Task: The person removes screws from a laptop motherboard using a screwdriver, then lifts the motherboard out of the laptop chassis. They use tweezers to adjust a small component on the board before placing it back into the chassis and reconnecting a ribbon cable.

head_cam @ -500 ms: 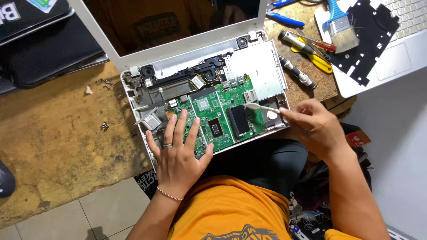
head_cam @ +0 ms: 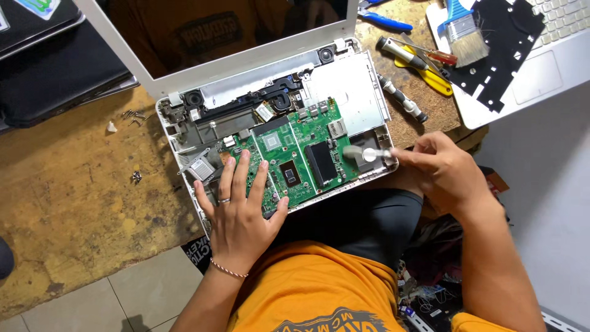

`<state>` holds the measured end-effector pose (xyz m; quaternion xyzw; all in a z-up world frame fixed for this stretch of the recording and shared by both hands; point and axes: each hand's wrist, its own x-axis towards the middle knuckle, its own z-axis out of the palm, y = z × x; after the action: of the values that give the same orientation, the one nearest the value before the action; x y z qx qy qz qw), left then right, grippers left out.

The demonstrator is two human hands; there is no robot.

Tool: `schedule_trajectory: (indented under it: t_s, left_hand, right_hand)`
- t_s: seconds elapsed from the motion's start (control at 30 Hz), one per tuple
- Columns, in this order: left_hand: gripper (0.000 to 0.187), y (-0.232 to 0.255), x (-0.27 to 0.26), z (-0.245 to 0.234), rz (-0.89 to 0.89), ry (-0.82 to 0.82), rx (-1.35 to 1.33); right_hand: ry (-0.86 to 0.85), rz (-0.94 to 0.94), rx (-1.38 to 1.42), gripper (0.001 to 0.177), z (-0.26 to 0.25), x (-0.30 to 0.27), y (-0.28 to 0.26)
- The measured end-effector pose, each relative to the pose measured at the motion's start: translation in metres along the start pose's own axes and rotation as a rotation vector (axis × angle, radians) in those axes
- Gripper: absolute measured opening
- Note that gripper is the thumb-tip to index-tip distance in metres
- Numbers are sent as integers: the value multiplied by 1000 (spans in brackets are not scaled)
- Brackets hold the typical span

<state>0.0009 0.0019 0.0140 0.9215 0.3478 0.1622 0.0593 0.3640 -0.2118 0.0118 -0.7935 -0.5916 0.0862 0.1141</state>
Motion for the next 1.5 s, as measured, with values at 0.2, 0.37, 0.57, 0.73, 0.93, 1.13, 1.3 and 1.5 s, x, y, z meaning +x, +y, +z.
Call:
schedule_trajectory:
  t_s: [0.2, 0.37, 0.57, 0.73, 0.93, 1.13, 1.3, 1.5]
  left_hand:
    - [74, -1, 0, 2, 2, 0, 5]
    - [73, -1, 2, 0, 30, 0, 8]
    - [75, 0, -1, 1, 30, 8, 55]
    - [74, 0, -1, 2, 19, 20, 67]
    - [74, 1, -1, 2, 1, 8, 76]
    - [75, 1, -1, 3, 1, 18, 80]
    - [73, 1, -1, 3, -6, 23, 64]
    - [72, 0, -1, 3, 15, 31, 70]
  right_hand:
    - [-149, 68, 95, 44, -14, -3, 1]
    - [328, 88, 126, 22, -34, 11, 13]
    - [378, 215, -51, 21, -16, 57, 46]
    - [247, 249, -63, 19, 0, 95, 41]
    - [367, 172, -82, 23, 4, 102, 25]
    - [285, 132, -143, 31, 30, 94, 35]
    - [420, 42, -24, 22, 19, 80, 23]
    - [554, 27, 6, 18, 3, 62, 6]
